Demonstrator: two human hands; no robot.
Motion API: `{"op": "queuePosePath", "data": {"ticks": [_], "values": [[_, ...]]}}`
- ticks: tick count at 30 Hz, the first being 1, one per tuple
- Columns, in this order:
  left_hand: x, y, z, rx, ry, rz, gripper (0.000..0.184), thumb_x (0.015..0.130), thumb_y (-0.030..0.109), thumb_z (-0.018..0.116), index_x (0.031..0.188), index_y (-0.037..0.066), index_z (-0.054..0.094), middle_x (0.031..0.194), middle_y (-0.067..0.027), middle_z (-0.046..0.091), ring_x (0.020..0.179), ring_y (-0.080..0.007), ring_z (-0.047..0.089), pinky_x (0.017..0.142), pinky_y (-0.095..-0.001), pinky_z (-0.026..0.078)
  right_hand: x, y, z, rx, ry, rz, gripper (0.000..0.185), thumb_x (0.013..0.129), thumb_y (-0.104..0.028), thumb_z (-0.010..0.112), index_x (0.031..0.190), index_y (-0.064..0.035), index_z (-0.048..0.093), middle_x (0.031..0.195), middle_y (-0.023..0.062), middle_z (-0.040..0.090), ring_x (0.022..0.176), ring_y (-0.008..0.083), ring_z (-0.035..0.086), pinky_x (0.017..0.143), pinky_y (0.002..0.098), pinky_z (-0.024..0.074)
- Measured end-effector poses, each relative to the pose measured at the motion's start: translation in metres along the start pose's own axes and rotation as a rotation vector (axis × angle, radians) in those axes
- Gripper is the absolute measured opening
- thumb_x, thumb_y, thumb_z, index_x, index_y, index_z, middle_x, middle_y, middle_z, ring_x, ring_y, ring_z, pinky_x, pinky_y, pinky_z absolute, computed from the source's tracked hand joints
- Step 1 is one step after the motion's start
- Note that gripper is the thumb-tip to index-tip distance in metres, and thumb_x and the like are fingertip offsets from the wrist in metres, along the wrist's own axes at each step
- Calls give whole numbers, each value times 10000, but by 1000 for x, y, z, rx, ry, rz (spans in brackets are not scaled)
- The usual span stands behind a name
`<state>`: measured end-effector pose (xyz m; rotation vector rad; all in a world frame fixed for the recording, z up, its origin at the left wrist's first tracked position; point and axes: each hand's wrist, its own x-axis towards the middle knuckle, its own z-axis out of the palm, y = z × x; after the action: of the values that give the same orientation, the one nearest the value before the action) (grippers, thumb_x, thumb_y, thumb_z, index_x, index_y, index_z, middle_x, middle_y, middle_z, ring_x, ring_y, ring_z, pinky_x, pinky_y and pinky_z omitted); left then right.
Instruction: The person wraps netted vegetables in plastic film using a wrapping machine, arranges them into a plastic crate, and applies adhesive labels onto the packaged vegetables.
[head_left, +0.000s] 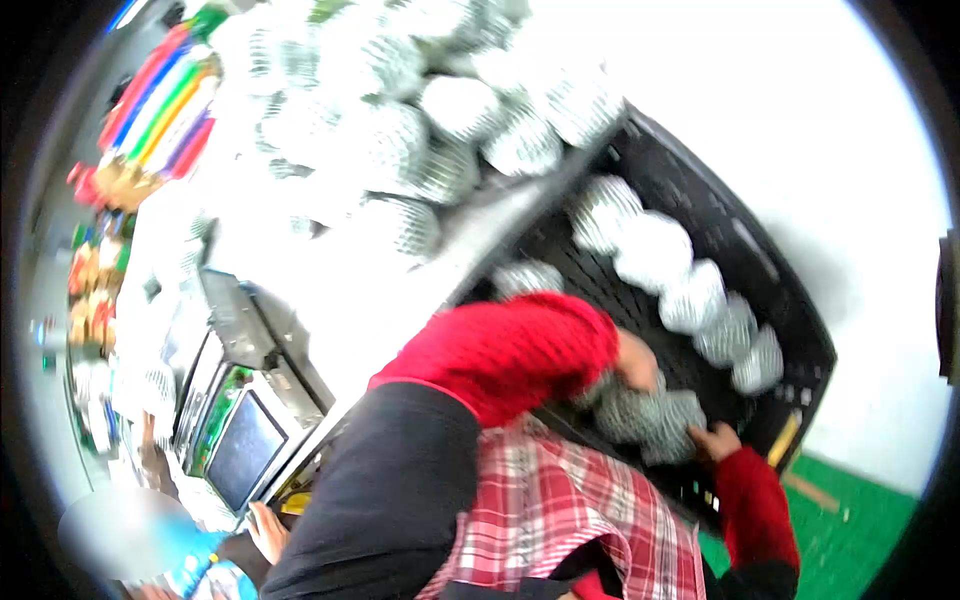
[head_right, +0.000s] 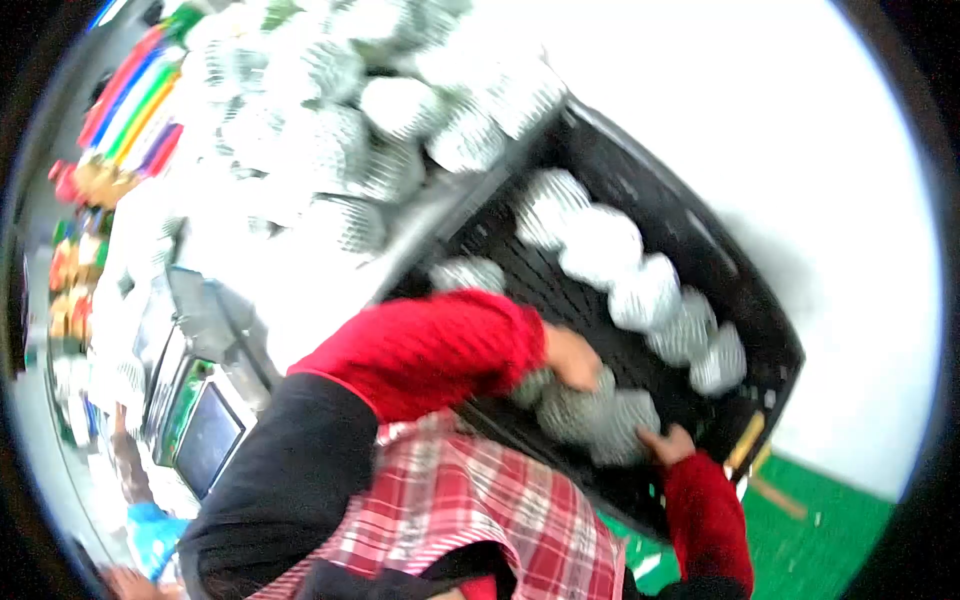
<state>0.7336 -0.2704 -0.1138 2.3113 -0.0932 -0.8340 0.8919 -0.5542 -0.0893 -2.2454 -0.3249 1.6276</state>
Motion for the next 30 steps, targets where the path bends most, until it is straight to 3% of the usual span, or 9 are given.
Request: {"op": "queuePosePath", "data": {"ticks": [1, 3, 8, 10, 15, 17, 20, 26, 30], "values": [[-1, 7, -7, 3, -72, 102, 554, 876, 430, 458, 1204, 20, 635, 1210, -240, 623, 1121, -375, 599, 946, -472, 463, 37, 19, -11, -540, 299, -46, 1077, 675, -584, 783, 1381, 117, 370, 1272, 304, 559, 1164, 404, 579, 973, 419, 476], [39, -3, 17, -25, -65, 130, 550, 890, 458, 473, 1178, 24, 649, 1210, -197, 631, 1114, -357, 598, 928, -472, 459, 8, -18, 26, -535, 253, -7, 1182, 596, -551, 841, 1416, 104, 298, 1368, 302, 481, 1281, 382, 483, 1042, 396, 407], [-7, 12, -8, 46, -59, 65, 449, 877, 412, 535, 1063, 37, 697, 1067, -178, 669, 973, -332, 633, 836, -460, 491, 60, 63, -58, 319, -215, 26, 794, 720, -180, 825, 1325, 134, 417, 1259, 246, 578, 1116, 323, 610, 974, 436, 475], [-25, 17, -21, 100, -16, 29, 411, 871, 394, 560, 1018, 43, 716, 1010, -170, 685, 917, -322, 648, 799, -455, 503, 71, 63, -18, -33, -58, 26, 918, 751, -421, 782, 1353, 149, 389, 1388, 259, 471, 1271, 337, 488, 1032, 403, 410], [-209, -7, -123, 197, 1178, -32, 623, 651, 305, 790, 1181, 33, 608, 1292, -188, 544, 1216, -341, 500, 1028, -478, 405, 73, 84, 3, 38, 62, 48, 902, 738, -422, 775, 1377, 103, 413, 1311, 213, 556, 1208, 324, 540, 991, 388, 437], [-284, -81, -163, 541, 1673, -342, 690, 626, 335, 847, 1187, 26, 588, 1283, -195, 545, 1229, -337, 492, 986, -439, 430, 9, 6, 11, -436, 200, 47, 927, 740, -415, 774, 1410, 84, 373, 1352, 243, 515, 1255, 330, 509, 1023, 395, 428], [-365, -152, -175, 532, 1446, -1290, 1216, 541, 513, 879, 1492, 108, 238, 1477, -211, 336, 1299, -452, 392, 1012, -580, 387, 22, 25, -7, 2, 562, -419, 862, 726, -246, 815, 1429, 9, 385, 1350, 238, 515, 1206, 329, 535, 973, 422, 451], [-378, -218, -162, 323, 1644, -985, 981, 578, 482, 859, 1353, 13, 484, 1307, -214, 543, 1199, -344, 521, 996, -447, 449, -39, -66, 14, 102, 505, -671, 776, 741, -166, 817, 1402, -15, 440, 1319, 196, 543, 1162, 284, 559, 969, 392, 461], [-325, -95, -158, -162, 1529, -98, 726, 773, 225, 808, 1344, -26, 437, 1166, -235, 619, 980, -341, 669, 862, -442, 582, -102, -156, 11, 20, 491, -959, 888, 693, -269, 860, 1414, -12, 410, 1313, 181, 525, 1240, 295, 498, 1044, 397, 413]]}}
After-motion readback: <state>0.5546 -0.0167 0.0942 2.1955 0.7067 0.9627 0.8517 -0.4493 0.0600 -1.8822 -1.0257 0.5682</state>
